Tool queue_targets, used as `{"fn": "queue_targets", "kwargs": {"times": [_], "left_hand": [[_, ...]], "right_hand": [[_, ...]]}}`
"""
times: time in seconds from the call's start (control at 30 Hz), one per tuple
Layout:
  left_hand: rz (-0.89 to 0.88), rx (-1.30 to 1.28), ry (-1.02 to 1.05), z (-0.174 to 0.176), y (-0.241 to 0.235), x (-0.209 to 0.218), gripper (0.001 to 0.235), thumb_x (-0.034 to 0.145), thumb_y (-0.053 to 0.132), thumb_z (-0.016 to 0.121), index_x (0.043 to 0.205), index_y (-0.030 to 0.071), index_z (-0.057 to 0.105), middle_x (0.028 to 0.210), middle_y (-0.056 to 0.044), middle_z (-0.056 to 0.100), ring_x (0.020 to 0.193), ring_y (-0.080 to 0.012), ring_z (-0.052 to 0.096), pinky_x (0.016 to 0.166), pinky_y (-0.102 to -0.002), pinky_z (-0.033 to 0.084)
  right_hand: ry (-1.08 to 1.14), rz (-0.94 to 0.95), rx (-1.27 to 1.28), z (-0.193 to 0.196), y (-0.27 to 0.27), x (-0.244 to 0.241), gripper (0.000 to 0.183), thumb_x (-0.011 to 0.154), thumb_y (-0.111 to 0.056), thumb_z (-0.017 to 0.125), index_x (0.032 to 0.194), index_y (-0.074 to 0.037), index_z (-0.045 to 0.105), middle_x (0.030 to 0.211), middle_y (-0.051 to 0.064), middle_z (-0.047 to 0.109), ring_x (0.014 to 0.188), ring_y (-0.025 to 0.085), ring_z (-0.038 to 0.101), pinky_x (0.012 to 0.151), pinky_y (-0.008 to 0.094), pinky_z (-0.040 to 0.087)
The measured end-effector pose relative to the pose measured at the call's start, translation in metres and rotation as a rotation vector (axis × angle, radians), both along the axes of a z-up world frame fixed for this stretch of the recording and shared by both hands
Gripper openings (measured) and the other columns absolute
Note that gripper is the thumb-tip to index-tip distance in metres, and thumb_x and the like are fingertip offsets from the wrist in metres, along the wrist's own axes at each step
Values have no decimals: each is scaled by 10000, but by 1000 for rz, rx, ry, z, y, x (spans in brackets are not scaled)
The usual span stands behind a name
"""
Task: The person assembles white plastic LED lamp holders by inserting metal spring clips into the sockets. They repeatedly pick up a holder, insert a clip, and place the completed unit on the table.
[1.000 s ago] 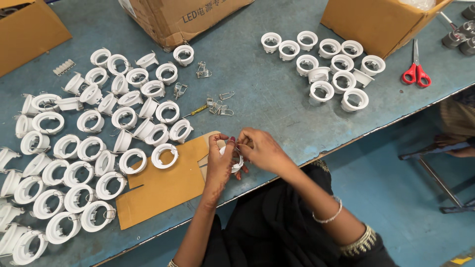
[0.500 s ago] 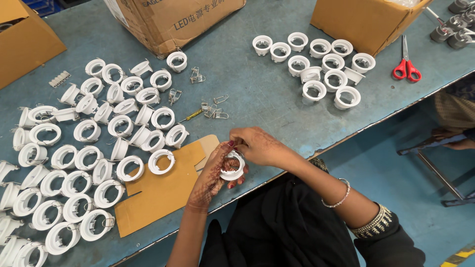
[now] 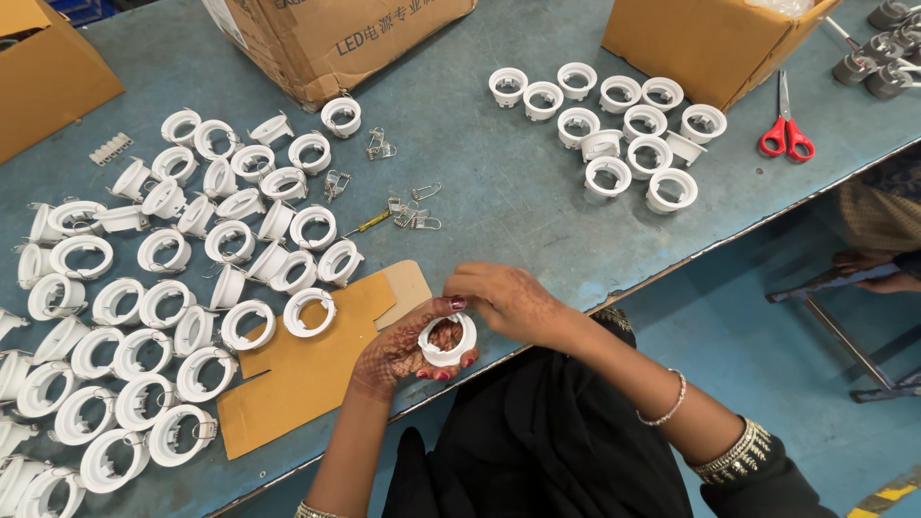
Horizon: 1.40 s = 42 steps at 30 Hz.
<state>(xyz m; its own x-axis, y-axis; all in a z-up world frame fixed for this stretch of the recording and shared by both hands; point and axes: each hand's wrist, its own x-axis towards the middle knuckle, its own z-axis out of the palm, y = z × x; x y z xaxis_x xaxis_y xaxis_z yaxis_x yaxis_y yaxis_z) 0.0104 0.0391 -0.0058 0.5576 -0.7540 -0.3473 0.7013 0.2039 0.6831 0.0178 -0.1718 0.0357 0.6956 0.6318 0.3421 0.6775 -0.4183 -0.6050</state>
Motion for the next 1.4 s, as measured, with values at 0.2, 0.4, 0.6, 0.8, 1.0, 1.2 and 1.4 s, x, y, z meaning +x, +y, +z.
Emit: {"fn": "queue_targets", "kwargs": {"times": [0.2, 0.4, 0.6, 0.8, 1.0, 1.2, 1.4], "left_hand": [[-103, -124, 180, -3, -3, -2, 507, 1044, 383, 590, 837, -77, 647, 702, -227, 669, 396, -208, 589, 271, -222, 370], [-207, -106, 37, 15, 0, -1, 415, 1015, 365, 534, 1094, -37, 600, 726, -231, 679, 445, -207, 607, 304, -240, 399], [-252, -56, -82, 28, -7, 2, 558, 1071, 451, 516, 1087, -106, 552, 809, -271, 709, 530, -256, 689, 355, -268, 461], [49, 357, -150, 29, -10, -2, 354, 933, 410, 619, 1193, 205, 492, 736, -141, 672, 469, -232, 681, 349, -273, 478], [242, 406, -406, 16, -13, -18, 353, 939, 383, 673, 1107, 81, 600, 728, -31, 659, 469, -83, 596, 362, -200, 365], [296, 521, -444, 8, -17, -33, 364, 936, 424, 667, 1091, 94, 668, 647, 8, 630, 448, -47, 545, 377, -201, 365], [259, 581, -382, 4, -20, -40, 353, 932, 412, 658, 1075, 93, 707, 583, 19, 613, 395, -48, 497, 360, -215, 364]], "right_hand": [[0, -2, 81, 0, -2, -10, 236, 837, 47, 567, 1038, -69, 607, 962, 110, 576, 921, 319, 629, 744, 417, 501], [623, 81, 235, 7, -12, -15, 135, 1015, -89, 511, 1083, -38, 616, 961, 57, 600, 774, 170, 633, 719, 320, 545], [970, 281, 442, -7, -26, -11, 228, 1034, -144, 555, 1223, -19, 581, 1081, 53, 656, 936, 112, 630, 858, 306, 557], [1050, 259, 499, -32, -34, -10, 207, 1000, -172, 637, 1136, -28, 579, 974, 36, 661, 857, 103, 629, 733, 274, 550], [1216, 166, 628, -56, -29, -16, 246, 971, -258, 727, 964, -33, 628, 786, -7, 598, 605, 51, 536, 521, 202, 454], [1260, 35, 673, -68, -25, -24, 230, 943, -239, 700, 855, -27, 700, 778, 1, 646, 558, 46, 498, 488, 198, 408], [1075, 78, 588, -71, -27, -25, 219, 956, -185, 727, 847, 3, 708, 821, -9, 549, 581, 60, 481, 514, 227, 411]]}}
